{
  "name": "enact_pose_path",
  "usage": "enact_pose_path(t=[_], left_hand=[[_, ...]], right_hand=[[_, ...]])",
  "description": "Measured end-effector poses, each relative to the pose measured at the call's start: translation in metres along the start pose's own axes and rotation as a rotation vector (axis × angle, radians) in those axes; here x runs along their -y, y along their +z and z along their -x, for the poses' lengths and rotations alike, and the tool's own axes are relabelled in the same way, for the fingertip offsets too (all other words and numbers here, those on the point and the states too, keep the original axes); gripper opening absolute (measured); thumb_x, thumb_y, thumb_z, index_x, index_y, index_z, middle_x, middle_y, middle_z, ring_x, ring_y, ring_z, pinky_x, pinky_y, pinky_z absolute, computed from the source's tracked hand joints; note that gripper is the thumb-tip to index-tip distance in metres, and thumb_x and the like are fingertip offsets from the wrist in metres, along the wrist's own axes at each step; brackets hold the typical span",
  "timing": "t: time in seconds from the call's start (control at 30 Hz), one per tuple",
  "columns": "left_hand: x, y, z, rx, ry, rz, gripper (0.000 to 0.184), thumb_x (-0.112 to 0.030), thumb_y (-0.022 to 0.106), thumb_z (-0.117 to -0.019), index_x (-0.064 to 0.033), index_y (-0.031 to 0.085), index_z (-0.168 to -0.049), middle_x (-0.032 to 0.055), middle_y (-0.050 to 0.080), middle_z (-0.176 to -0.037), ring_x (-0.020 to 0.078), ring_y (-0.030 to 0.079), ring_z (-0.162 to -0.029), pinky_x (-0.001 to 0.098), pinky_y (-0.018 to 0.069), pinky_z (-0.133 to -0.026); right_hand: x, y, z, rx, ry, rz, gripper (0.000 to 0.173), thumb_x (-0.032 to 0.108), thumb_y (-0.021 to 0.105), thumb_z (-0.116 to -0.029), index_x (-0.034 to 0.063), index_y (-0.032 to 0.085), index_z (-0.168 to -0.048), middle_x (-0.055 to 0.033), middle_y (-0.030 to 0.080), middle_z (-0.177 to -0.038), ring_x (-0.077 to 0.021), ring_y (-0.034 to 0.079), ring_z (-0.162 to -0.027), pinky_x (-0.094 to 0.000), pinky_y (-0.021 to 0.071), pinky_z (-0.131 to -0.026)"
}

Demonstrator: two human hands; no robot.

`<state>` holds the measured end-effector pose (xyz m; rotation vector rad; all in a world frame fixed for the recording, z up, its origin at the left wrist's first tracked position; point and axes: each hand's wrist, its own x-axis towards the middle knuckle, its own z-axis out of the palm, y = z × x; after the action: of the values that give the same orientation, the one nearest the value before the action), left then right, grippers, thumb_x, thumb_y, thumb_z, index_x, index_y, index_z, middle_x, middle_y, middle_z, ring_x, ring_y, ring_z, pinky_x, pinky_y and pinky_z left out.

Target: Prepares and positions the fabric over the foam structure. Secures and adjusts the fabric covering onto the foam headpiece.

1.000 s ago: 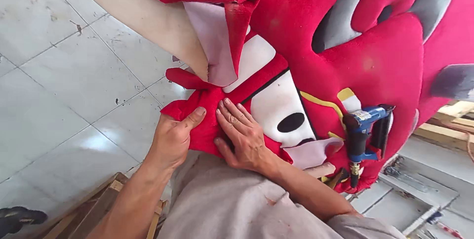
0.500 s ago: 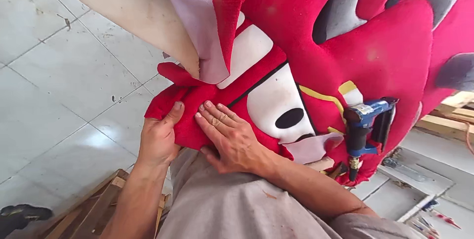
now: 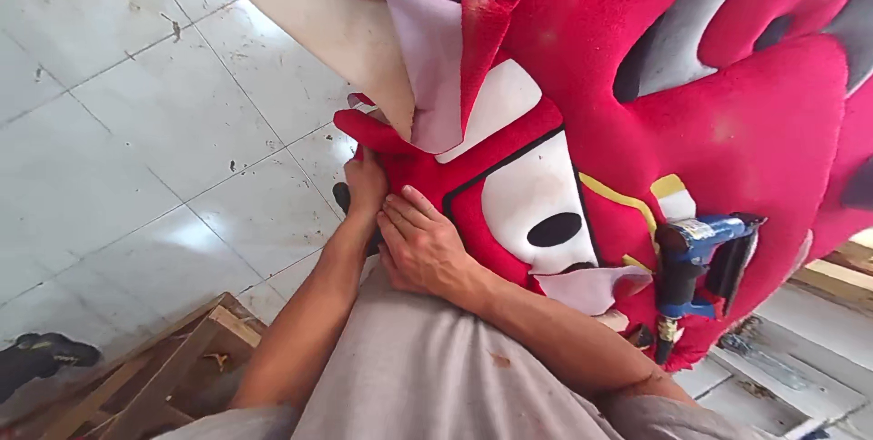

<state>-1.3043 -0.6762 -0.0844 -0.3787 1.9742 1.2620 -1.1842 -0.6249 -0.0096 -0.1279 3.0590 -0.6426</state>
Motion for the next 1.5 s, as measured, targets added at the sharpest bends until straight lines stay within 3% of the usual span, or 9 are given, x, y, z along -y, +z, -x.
enact_pose_path(t=[0.2, 0.3, 0.4, 0.77, 0.9, 1.03, 1.13, 1.23, 1.5], left_hand=[[0.02, 0.028, -0.021, -0.044, 0.183, -0.073, 0.025, -0.02, 0.057, -0.1012, -0.0009, 0.07, -0.094, 0.0133, 0.07, -0.084, 0.0238, 0.068, -0.08, 0.0493, 0.0566, -0.074], [0.016, 0.035, -0.026, -0.094, 0.214, -0.177, 0.022, -0.015, 0.06, -0.099, 0.0044, 0.07, -0.101, 0.0194, 0.072, -0.095, 0.0297, 0.07, -0.093, 0.0519, 0.055, -0.087], [0.018, 0.037, -0.027, -0.102, 0.226, -0.26, 0.026, -0.015, 0.061, -0.0982, 0.0079, 0.068, -0.109, 0.0236, 0.071, -0.101, 0.0344, 0.07, -0.099, 0.0542, 0.054, -0.091], [0.018, 0.031, -0.025, -0.036, 0.219, -0.047, 0.021, -0.015, 0.06, -0.1, 0.0019, 0.069, -0.092, 0.0105, 0.068, -0.078, 0.0174, 0.066, -0.074, 0.0427, 0.0563, -0.073], [0.023, 0.017, -0.021, -0.074, 0.139, 0.078, 0.046, -0.028, 0.036, -0.1115, 0.0022, 0.066, -0.095, 0.0112, 0.066, -0.079, 0.0209, 0.067, -0.077, 0.0462, 0.0558, -0.073], [0.028, -0.031, -0.01, 0.376, 0.136, 0.636, 0.067, -0.053, 0.006, -0.1086, -0.0164, 0.059, -0.13, 0.0018, 0.072, -0.114, 0.0144, 0.068, -0.108, 0.0416, 0.0584, -0.093], [0.017, -0.058, 0.011, 0.582, 0.195, 0.53, 0.036, -0.039, 0.044, -0.1048, -0.0131, 0.061, -0.123, -0.0012, 0.075, -0.102, 0.0092, 0.072, -0.095, 0.0329, 0.0611, -0.087], [0.001, -0.064, 0.024, 0.495, 0.249, 0.293, 0.021, -0.008, 0.071, -0.0923, -0.0019, 0.066, -0.111, 0.0036, 0.076, -0.094, 0.0126, 0.073, -0.089, 0.0343, 0.0624, -0.087], [-0.029, -0.041, 0.081, 0.093, 0.182, 0.548, 0.025, -0.014, 0.04, -0.1106, 0.0007, 0.058, -0.121, 0.0112, 0.072, -0.104, 0.02, 0.072, -0.101, 0.043, 0.0591, -0.095]], right_hand=[[-0.025, -0.052, 0.03, -0.249, 0.202, -0.137, 0.04, 0.026, 0.06, -0.0964, 0.006, 0.07, -0.129, -0.0129, 0.068, -0.136, -0.029, 0.058, -0.135, -0.0518, 0.0428, -0.117], [-0.053, -0.066, 0.051, -0.032, 0.332, 0.167, 0.061, 0.045, 0.049, -0.1025, 0.0067, 0.054, -0.149, -0.0106, 0.047, -0.159, -0.0279, 0.037, -0.151, -0.0541, 0.027, -0.125], [-0.045, -0.053, 0.057, 0.076, 0.295, 0.267, 0.065, 0.051, 0.039, -0.1044, 0.0077, 0.052, -0.151, -0.0086, 0.046, -0.16, -0.0257, 0.038, -0.151, -0.0549, 0.0221, -0.125], [-0.029, -0.036, 0.039, 0.063, 0.158, 0.149, 0.062, 0.043, 0.041, -0.103, 0.0026, 0.053, -0.149, -0.014, 0.053, -0.154, -0.0279, 0.043, -0.148, -0.046, 0.029, -0.125], [-0.019, -0.028, 0.026, 0.11, 0.11, 0.145, 0.059, 0.036, 0.043, -0.1016, 0.006, 0.049, -0.152, -0.0097, 0.048, -0.159, -0.0252, 0.039, -0.151, -0.0447, 0.0291, -0.124], [-0.006, -0.009, 0.011, 0.187, 0.036, 0.099, 0.054, 0.017, 0.047, -0.0957, 0.0067, 0.054, -0.148, -0.0061, 0.054, -0.154, -0.0217, 0.044, -0.147, -0.0492, 0.0222, -0.126], [-0.006, -0.004, 0.007, 0.164, -0.021, 0.121, 0.056, 0.016, 0.05, -0.0928, 0.0094, 0.055, -0.148, -0.0049, 0.057, -0.151, -0.0214, 0.048, -0.145, -0.0527, 0.0205, -0.126], [-0.005, -0.004, 0.007, 0.154, -0.016, 0.137, 0.052, 0.017, 0.049, -0.093, 0.008, 0.059, -0.143, -0.006, 0.061, -0.146, -0.0218, 0.052, -0.141, -0.0519, 0.0216, -0.125], [-0.012, -0.004, 0.017, -0.104, -0.158, -0.108, 0.036, 0.017, 0.049, -0.0959, 0.0069, 0.074, -0.12, -0.0067, 0.073, -0.128, -0.0245, 0.06, -0.133, -0.0509, 0.0315, -0.122]])
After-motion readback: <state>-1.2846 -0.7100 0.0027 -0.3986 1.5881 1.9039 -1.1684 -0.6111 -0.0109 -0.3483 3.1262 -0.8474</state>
